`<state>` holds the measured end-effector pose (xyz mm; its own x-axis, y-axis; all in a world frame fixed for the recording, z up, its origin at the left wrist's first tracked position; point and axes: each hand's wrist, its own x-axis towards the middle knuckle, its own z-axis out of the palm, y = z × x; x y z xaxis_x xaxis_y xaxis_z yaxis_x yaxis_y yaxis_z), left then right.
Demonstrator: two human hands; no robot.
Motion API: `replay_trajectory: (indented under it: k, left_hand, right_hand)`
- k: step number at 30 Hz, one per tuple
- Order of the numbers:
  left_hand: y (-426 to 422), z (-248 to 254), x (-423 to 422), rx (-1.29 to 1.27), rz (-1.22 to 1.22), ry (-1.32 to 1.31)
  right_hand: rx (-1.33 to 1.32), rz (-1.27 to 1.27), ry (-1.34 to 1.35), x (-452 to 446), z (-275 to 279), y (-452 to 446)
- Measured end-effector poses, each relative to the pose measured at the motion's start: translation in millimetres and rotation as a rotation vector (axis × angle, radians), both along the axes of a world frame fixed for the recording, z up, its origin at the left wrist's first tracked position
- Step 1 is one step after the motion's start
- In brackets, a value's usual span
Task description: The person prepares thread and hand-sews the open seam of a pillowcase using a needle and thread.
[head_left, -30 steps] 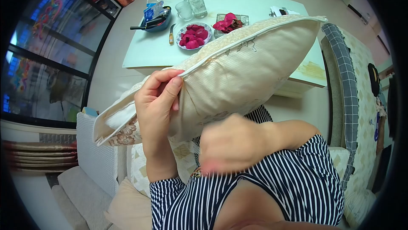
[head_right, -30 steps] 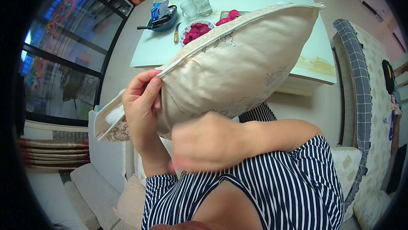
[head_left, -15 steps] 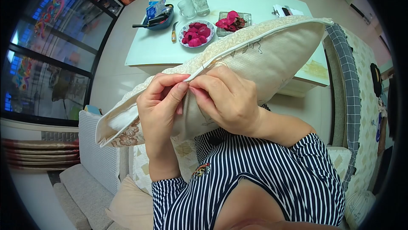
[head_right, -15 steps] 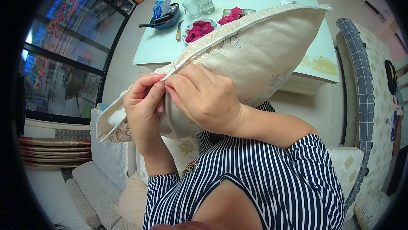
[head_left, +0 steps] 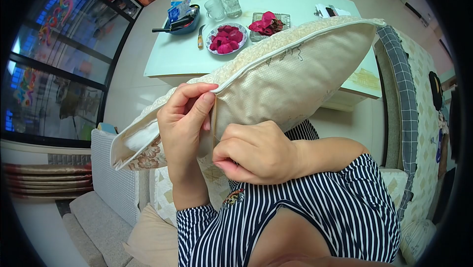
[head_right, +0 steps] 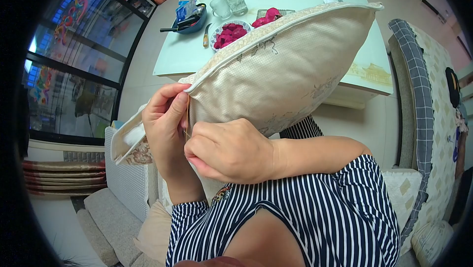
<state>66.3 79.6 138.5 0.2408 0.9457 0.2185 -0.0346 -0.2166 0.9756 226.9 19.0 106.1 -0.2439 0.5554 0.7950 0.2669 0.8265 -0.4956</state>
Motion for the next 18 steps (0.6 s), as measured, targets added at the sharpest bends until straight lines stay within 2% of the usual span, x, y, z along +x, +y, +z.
replay_trajectory:
  k: [2,5,6,8,10,12,18]
  left_hand:
    - [0,0,0,-0.006,0.005,-0.003]
    - [-2,1,-1,-0.004,-0.021,-0.048]
    - [-4,1,0,-0.003,-0.019,-0.048]
    - [-11,5,0,0.005,0.013,-0.018]
    - [-17,12,2,0.066,0.036,0.055]
    - [-20,17,2,0.137,0.051,0.149]
    - [-13,28,-2,0.087,0.076,0.166]
  right_hand:
    - [0.036,0.086,-0.111,3,0,4]
    - [0.128,0.022,-0.097,17,10,9]
    - [0.228,-0.085,0.049,17,11,19]
    - [0.383,-0.363,-0.097,37,22,41]
    - [0.460,-0.465,-0.147,45,28,53]
    - [0.217,-0.312,-0.238,51,31,54]
    - [0.140,-0.179,-0.249,61,34,58]
